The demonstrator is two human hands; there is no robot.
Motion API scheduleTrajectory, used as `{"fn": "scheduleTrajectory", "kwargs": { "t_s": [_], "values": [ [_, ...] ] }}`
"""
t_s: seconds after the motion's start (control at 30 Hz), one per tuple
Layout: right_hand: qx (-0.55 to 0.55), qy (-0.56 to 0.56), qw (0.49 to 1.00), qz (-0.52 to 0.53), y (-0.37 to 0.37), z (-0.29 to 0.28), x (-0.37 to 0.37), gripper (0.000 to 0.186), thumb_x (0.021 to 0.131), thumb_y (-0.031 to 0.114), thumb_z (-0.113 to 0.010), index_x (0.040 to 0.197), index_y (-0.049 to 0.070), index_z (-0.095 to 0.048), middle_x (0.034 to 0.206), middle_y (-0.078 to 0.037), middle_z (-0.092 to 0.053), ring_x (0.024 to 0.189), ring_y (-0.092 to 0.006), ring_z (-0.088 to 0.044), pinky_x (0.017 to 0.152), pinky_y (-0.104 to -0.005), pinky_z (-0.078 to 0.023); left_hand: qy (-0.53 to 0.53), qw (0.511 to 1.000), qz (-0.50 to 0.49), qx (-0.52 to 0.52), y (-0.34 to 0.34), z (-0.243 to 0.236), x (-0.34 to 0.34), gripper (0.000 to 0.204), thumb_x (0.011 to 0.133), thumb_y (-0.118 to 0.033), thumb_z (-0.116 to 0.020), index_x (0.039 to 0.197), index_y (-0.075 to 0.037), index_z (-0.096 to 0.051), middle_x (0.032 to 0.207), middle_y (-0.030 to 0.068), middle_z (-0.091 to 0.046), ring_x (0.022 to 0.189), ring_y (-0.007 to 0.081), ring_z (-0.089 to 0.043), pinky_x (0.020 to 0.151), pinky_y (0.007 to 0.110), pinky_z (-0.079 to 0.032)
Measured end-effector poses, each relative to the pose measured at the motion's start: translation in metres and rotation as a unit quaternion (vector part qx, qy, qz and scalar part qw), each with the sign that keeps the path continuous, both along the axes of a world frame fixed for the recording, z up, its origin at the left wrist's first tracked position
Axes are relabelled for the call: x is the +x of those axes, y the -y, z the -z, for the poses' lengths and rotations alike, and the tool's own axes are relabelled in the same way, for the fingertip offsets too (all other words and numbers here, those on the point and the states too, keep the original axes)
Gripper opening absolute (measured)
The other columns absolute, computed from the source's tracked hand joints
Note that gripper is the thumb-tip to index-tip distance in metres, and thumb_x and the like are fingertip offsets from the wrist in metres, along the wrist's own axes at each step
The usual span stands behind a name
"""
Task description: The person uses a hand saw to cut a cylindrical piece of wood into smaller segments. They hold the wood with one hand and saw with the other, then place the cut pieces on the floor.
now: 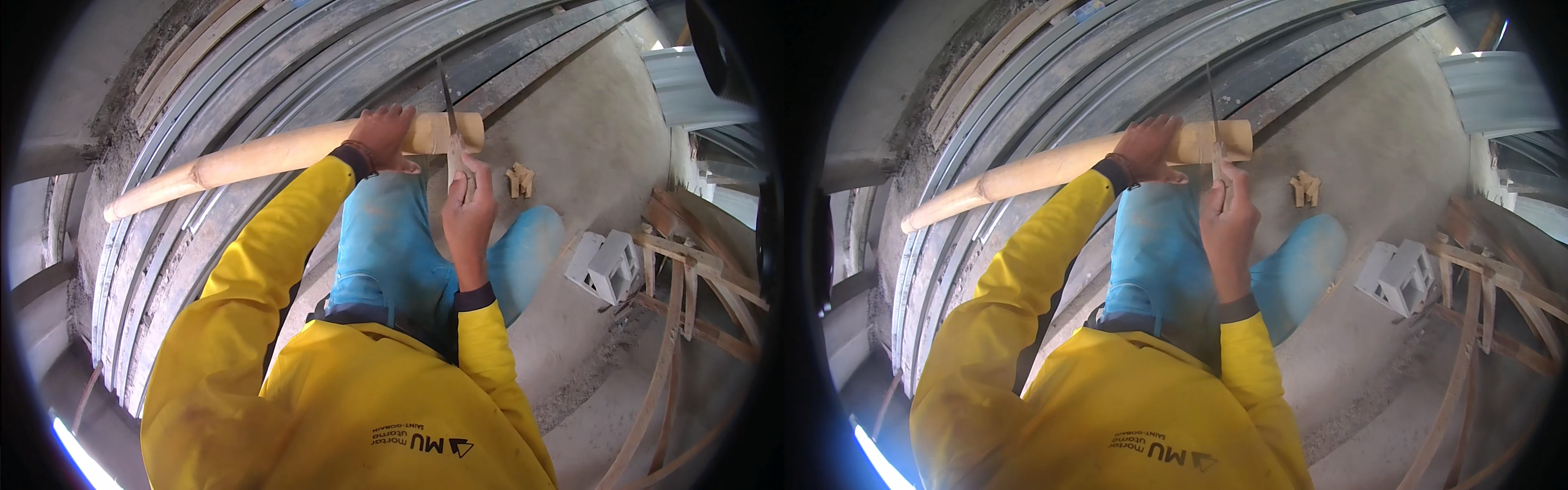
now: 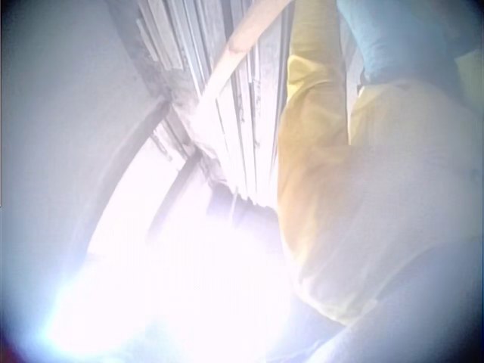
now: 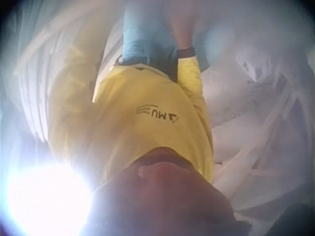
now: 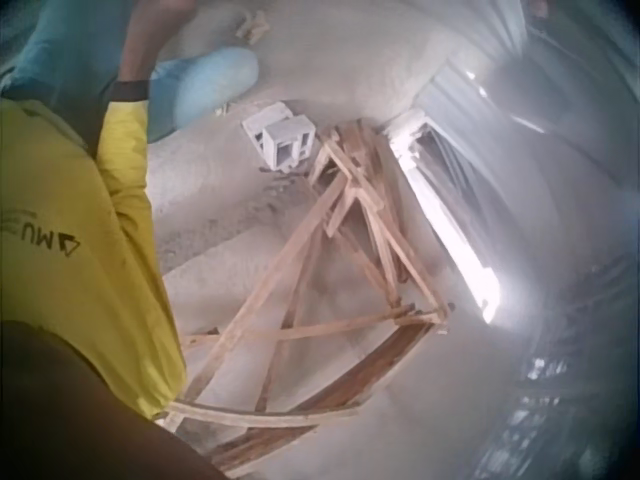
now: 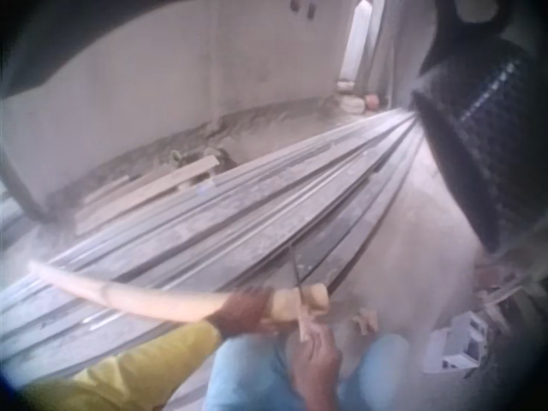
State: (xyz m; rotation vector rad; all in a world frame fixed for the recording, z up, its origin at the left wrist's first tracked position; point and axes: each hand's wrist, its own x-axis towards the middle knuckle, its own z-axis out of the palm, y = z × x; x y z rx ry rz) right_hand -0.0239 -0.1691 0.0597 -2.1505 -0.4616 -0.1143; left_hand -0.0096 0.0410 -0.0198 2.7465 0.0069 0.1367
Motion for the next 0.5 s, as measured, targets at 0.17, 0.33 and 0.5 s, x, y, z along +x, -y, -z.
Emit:
{"fn": "scheduleTrajectory", "kwargs": {
  "t_s": [0.17,0.33,0.5],
  "values": [
    [-0.033,-0.008,0.999,-0.020,0.015,-0.010,-0.027,0.028,0.099,0.002,-0.059,0.126,0.004,-0.064,0.110,-0.022,-0.073,0.097,-0.0433,-0.072,0.080,-0.0449,-0.057,-0.116,0.991,-0.050,0.042,0.006,-0.002,0.005,0.080,0.063,-0.048,-0.089,0.122,-0.001,-0.059,0.106,0.0198,-0.072,0.099,0.0388,-0.073,0.087,0.048,-0.058],
    [-0.063,-0.013,0.998,-0.001,0.041,-0.032,-0.060,0.029,0.098,0.001,-0.061,0.127,0.004,-0.065,0.112,-0.022,-0.073,0.099,-0.0429,-0.072,0.081,-0.0435,-0.057,-0.065,0.995,-0.061,0.040,0.016,0.003,0.006,0.074,0.060,-0.046,-0.090,0.113,-0.003,-0.061,0.104,0.0191,-0.072,0.098,0.0384,-0.073,0.084,0.049,-0.059],
    [-0.067,-0.018,0.998,0.007,0.008,-0.016,-0.012,0.031,0.096,0.000,-0.063,0.127,0.005,-0.065,0.117,-0.021,-0.074,0.102,-0.0416,-0.072,0.085,-0.0423,-0.058,-0.093,0.993,-0.066,0.025,0.006,0.002,0.016,0.071,0.062,-0.048,-0.088,0.110,-0.003,-0.062,0.106,0.0188,-0.073,0.097,0.0386,-0.074,0.084,0.050,-0.059]
  ]
}}
